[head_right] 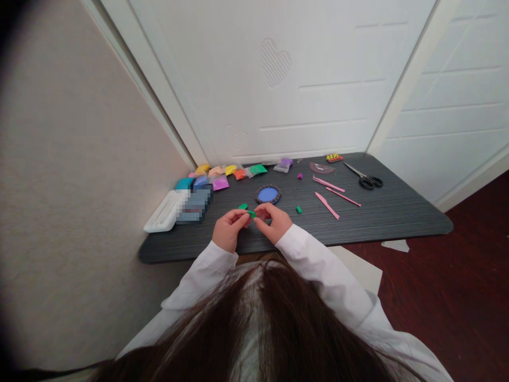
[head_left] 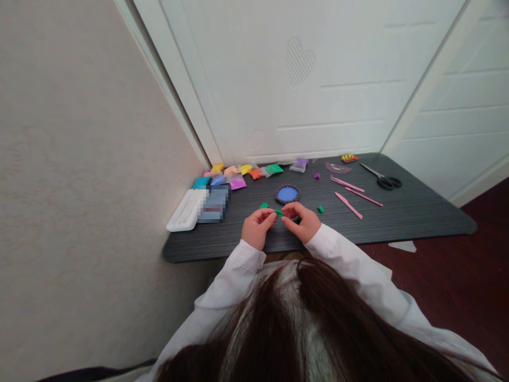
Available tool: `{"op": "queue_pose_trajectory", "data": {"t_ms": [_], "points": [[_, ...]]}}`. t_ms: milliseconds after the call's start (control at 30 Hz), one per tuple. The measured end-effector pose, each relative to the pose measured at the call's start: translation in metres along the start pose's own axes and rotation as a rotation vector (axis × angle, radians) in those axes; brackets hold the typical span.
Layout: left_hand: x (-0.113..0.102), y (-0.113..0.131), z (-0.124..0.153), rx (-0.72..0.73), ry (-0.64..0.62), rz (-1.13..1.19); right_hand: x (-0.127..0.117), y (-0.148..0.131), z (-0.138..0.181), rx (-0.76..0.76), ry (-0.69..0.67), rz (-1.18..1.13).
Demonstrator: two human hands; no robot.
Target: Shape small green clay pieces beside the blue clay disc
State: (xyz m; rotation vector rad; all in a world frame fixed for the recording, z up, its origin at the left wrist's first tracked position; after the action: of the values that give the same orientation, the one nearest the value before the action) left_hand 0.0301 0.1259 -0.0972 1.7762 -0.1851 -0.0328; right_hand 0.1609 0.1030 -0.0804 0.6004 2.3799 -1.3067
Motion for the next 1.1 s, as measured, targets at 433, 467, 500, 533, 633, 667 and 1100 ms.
{"op": "queue_pose_trajectory", "data": {"t_ms": [433, 467, 500, 533, 633, 667, 1100], "points": [[0.0004, -0.0006, 0.0000, -0.027, 0.000, -0.061, 0.0008, -0.0007, -0.0013, 0.011, -0.006, -0.011], [0.0005, 0.0001, 0.0002, -0.023, -0.003, -0.079, 0.0008, -0.0008, -0.0013, 0.013, -0.006, -0.013], [0.0006, 0.0008, 0.0004, -0.021, -0.007, -0.091, 0.0008, -0.0009, -0.0012, 0.015, -0.006, -0.016], [0.0006, 0.0014, 0.0006, -0.020, -0.008, -0.098, 0.0008, -0.0009, -0.0012, 0.015, -0.006, -0.018], [0.0003, 0.0021, 0.0007, -0.019, -0.006, -0.107, 0.0008, -0.0010, -0.0009, 0.014, -0.012, -0.022], [0.0002, 0.0019, 0.0006, -0.019, -0.005, -0.106, 0.0007, -0.0011, -0.0008, 0.012, -0.014, -0.023], [0.0029, 0.0029, 0.0009, -0.004, -0.046, -0.155, 0.0005, -0.0002, -0.0008, 0.029, 0.011, -0.026]]}}
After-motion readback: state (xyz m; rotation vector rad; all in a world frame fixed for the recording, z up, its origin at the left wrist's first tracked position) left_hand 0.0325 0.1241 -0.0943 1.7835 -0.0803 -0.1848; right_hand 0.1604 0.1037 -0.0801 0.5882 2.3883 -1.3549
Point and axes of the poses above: each hand's wrist, its own z-axis away from the middle knuckle, its own x-axis out of the palm, y = z × x, the point moved 4 cm from there along -z, towards the middle knuckle, and after that the axes turned 6 degrees about z, right-handed, at the moved point
